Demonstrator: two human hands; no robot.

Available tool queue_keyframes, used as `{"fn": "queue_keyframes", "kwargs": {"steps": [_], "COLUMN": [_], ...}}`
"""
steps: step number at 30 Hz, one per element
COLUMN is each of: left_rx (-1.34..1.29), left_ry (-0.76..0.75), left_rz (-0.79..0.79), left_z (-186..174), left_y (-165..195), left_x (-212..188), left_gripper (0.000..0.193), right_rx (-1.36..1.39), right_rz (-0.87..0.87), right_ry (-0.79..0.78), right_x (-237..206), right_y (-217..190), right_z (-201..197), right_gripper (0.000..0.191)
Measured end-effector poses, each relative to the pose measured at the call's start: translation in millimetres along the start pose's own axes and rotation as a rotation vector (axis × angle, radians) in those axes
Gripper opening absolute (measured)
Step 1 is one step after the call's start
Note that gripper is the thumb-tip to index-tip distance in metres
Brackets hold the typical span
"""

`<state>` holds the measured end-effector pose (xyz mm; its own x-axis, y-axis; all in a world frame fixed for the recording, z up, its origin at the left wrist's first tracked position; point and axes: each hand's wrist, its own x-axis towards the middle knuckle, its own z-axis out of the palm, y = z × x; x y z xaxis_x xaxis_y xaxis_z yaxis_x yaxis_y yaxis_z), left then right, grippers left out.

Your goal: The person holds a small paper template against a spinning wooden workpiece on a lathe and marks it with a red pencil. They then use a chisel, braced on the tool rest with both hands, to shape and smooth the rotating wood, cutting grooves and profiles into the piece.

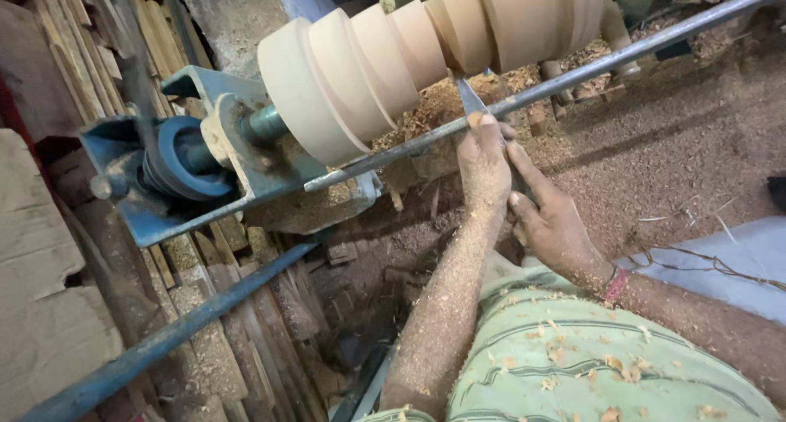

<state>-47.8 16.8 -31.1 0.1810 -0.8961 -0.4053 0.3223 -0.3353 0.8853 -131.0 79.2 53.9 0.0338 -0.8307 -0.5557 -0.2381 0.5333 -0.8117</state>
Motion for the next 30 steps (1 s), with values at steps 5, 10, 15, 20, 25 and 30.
{"fn": "queue_keyframes", "kwargs": {"steps": [5, 10, 15, 20, 25, 30], "left_rx": [0.052, 0.13, 0.084, 0.118, 0.035, -0.168], "left_ry": [0.03, 0.069, 0.065, 0.078, 0.115, 0.107], "left_rz": [0.027, 0.024, 0.051, -0.034, -0.095, -0.134], "left_z": [2, 4, 8, 11, 16, 20], "left_y": [-6, -7, 0, 12, 16, 12], "left_x": [3, 6, 5, 2, 3, 4], "left_gripper": [0.046, 0.046, 0.049, 0.051, 0.051, 0.045], "right_rx": [-0.033, -0.082, -0.097, -0.113, -0.17, -0.208], "right_rz": [-0.082, -0.297, -0.019, -0.24, -0.012, -0.391], "right_ry": [-0.027, -0.006, -0.018, -0.052, -0.067, -0.062], "right_x": [4, 8, 9, 13, 19, 23], "right_y": [4, 7, 2, -6, -9, -1], "right_z": [-6, -10, -13, -19, -27, -32], "right_gripper": [0.07, 0.065, 0.069, 0.069, 0.068, 0.065]}}
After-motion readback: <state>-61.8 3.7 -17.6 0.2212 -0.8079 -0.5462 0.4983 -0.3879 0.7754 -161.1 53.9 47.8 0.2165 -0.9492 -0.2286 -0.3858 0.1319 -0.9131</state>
